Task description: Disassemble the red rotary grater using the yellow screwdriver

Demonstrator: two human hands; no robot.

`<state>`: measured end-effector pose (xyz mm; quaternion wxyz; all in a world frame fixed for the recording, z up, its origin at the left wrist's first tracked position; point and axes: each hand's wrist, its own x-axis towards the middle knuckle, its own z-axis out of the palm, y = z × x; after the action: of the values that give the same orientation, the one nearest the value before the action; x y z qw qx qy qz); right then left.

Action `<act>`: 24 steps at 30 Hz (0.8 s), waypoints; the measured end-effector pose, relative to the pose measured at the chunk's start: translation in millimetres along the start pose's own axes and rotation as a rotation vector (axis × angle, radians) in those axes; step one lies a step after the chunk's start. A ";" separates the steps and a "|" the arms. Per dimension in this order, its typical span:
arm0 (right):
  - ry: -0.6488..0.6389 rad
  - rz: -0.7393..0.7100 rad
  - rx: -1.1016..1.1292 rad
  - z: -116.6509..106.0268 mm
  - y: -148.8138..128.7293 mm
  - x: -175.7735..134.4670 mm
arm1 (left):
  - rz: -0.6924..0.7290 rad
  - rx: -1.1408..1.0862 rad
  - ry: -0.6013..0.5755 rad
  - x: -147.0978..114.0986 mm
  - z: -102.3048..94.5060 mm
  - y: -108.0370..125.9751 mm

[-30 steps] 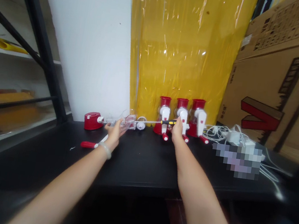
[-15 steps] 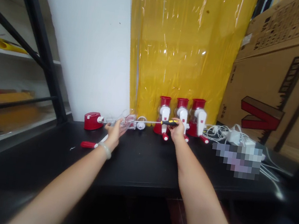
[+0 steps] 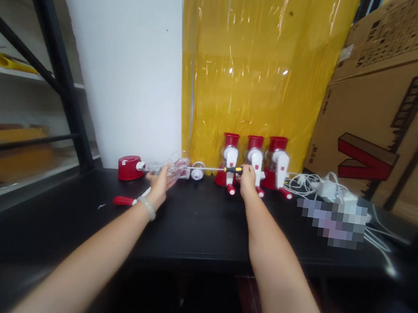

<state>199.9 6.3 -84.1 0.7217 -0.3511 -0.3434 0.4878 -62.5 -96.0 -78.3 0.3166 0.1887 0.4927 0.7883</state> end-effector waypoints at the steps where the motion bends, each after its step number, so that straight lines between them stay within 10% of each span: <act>1: -0.007 0.045 0.058 0.6 -1.9 -0.2 | -0.004 -0.009 0.000 -0.1 0.2 0.0; 24: -0.054 -0.049 -0.033 -3.3 6.7 4.7 | 0.021 0.034 -0.009 -1.5 -0.5 1.1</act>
<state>200.9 12.1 -90.7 0.7181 -0.3412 -0.3794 0.4734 -62.1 -97.6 -77.5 0.3075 0.2029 0.5025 0.7821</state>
